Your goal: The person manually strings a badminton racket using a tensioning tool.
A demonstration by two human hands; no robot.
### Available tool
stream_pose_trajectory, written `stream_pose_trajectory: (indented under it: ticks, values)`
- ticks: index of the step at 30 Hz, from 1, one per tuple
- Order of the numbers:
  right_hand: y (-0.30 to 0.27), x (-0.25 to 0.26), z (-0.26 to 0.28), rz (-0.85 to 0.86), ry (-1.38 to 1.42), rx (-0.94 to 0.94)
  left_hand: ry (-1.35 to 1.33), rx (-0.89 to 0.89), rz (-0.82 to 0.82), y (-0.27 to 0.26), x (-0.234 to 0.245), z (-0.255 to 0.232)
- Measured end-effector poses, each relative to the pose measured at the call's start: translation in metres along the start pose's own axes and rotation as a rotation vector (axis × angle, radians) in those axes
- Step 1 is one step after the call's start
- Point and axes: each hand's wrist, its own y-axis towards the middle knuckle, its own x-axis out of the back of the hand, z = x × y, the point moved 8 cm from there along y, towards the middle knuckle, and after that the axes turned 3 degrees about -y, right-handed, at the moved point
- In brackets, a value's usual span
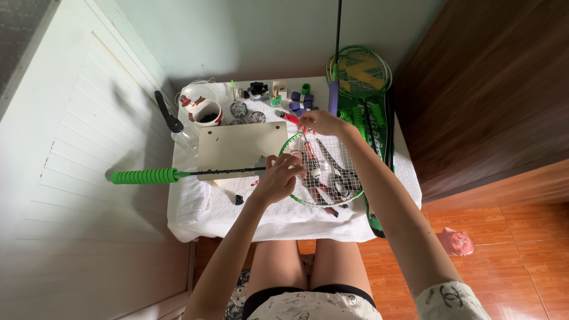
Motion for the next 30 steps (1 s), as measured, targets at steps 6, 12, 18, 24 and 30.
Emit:
stream_pose_trajectory:
  ticks: [6, 12, 18, 24, 30]
  values:
    - [-0.005, 0.003, 0.001, -0.023, 0.026, -0.020, 0.031, -0.021, 0.031, -0.005, 0.002, -0.009]
    - [-0.016, 0.025, 0.021, -0.224, 0.104, -0.028, -0.128, 0.058, -0.061, -0.004, 0.020, -0.003]
    - [-0.032, 0.054, 0.028, -0.178, 0.475, 0.076, -0.114, 0.129, -0.450, 0.017, 0.069, -0.002]
    - [-0.069, 0.025, 0.112, 0.209, 0.350, 0.033, 0.068, 0.075, -0.473, 0.059, 0.097, -0.022]
    - [-0.061, 0.019, 0.118, 0.194, 0.259, 0.153, 0.314, 0.059, -0.469, 0.065, 0.098, -0.034]
